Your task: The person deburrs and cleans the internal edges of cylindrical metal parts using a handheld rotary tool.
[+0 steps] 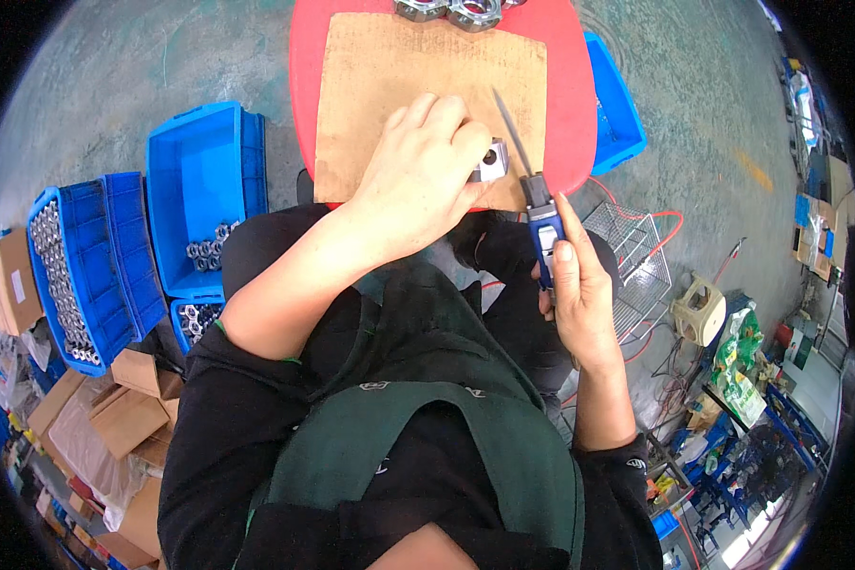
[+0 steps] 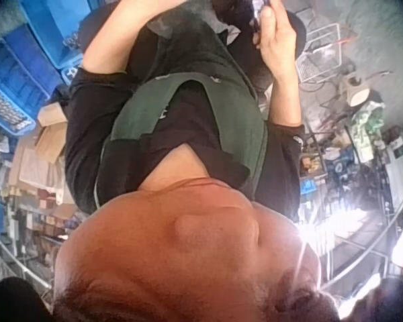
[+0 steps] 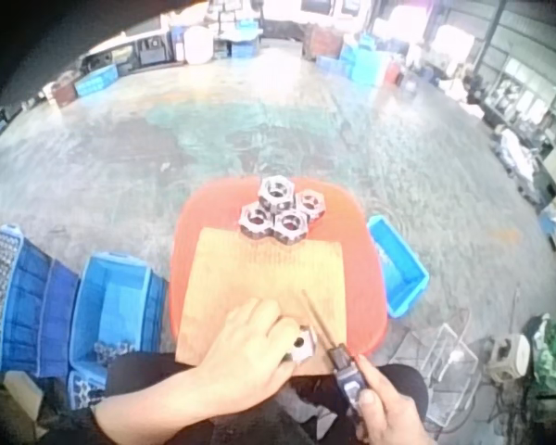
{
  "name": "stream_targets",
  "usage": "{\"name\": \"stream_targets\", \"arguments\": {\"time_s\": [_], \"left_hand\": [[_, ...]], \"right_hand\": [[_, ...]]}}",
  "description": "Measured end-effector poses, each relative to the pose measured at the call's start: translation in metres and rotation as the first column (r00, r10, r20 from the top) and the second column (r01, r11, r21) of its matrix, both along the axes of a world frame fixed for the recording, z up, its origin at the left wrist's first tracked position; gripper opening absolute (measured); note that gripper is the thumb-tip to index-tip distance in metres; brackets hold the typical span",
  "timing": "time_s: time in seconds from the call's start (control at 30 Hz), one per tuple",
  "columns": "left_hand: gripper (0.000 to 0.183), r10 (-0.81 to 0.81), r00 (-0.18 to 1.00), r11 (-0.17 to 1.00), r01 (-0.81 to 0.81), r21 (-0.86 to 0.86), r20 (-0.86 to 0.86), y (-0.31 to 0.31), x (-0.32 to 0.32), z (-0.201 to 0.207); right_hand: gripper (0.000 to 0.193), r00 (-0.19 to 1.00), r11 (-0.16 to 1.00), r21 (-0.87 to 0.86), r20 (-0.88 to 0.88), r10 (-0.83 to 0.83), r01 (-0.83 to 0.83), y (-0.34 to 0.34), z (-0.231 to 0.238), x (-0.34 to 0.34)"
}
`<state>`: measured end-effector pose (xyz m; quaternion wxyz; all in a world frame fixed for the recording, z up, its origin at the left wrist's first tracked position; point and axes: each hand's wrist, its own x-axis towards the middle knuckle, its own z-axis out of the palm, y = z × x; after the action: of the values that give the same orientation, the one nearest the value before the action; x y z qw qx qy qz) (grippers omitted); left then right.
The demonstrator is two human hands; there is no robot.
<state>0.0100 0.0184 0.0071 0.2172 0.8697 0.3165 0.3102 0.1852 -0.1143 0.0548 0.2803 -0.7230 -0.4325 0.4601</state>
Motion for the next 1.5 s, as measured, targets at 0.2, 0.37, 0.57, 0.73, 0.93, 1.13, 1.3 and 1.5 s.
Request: {"name": "stream_targets", "arguments": {"time_s": [0.2,0.37,0.57,0.73,0.93,1.13,1.3,1.5], "left_hand": [[0.028,0.013,1.0,0.996,-0.012,-0.093,0.006,-0.004,-0.001,0.009],[0.029,0.111,0.994,0.99,-0.112,-0.084,-0.021,-0.008,0.003,0.009],[0.029,0.107,0.994,0.994,-0.107,0.002,-0.036,-0.006,0.007,0.005],[0.031,0.069,0.997,0.998,-0.068,0.012,-0.019,-0.009,0.011,0.002],[0.034,0.05,0.999,0.999,-0.05,0.015,-0.017,-0.011,0.013,0.001],[0.035,0.052,0.998,0.999,-0.052,-0.001,-0.022,-0.011,0.012,0.001],[0.035,0.038,0.999,0.999,-0.038,0.004,-0.002,-0.012,0.012,0.0],[0.036,0.05,0.999,0.998,-0.049,0.048,-0.021,-0.012,0.014,0.0]], "right_hand": [[0.043,0.99,0.991,-0.026,-0.054,-0.13,0.129,-0.031,0.013,0.005],[0.044,0.988,0.991,-0.047,-0.083,-0.128,0.124,-0.052,0.014,0.004],[0.045,0.992,0.991,-0.076,-0.052,-0.117,0.113,-0.059,0.016,0.002],[0.047,0.996,0.99,-0.107,-0.006,-0.092,0.091,-0.055,0.011,0.0],[0.044,1.0,0.996,-0.08,-0.001,-0.03,0.029,-0.021,0.001,0.001],[0.045,0.999,0.996,-0.087,-0.007,-0.035,0.034,-0.026,0.002,0.002],[0.047,0.991,0.974,-0.189,-0.021,-0.133,0.126,-0.047,0.008,0.004],[0.045,0.997,0.999,-0.036,0.071,0.03,-0.028,-0.014,-0.004,0.007]]}}
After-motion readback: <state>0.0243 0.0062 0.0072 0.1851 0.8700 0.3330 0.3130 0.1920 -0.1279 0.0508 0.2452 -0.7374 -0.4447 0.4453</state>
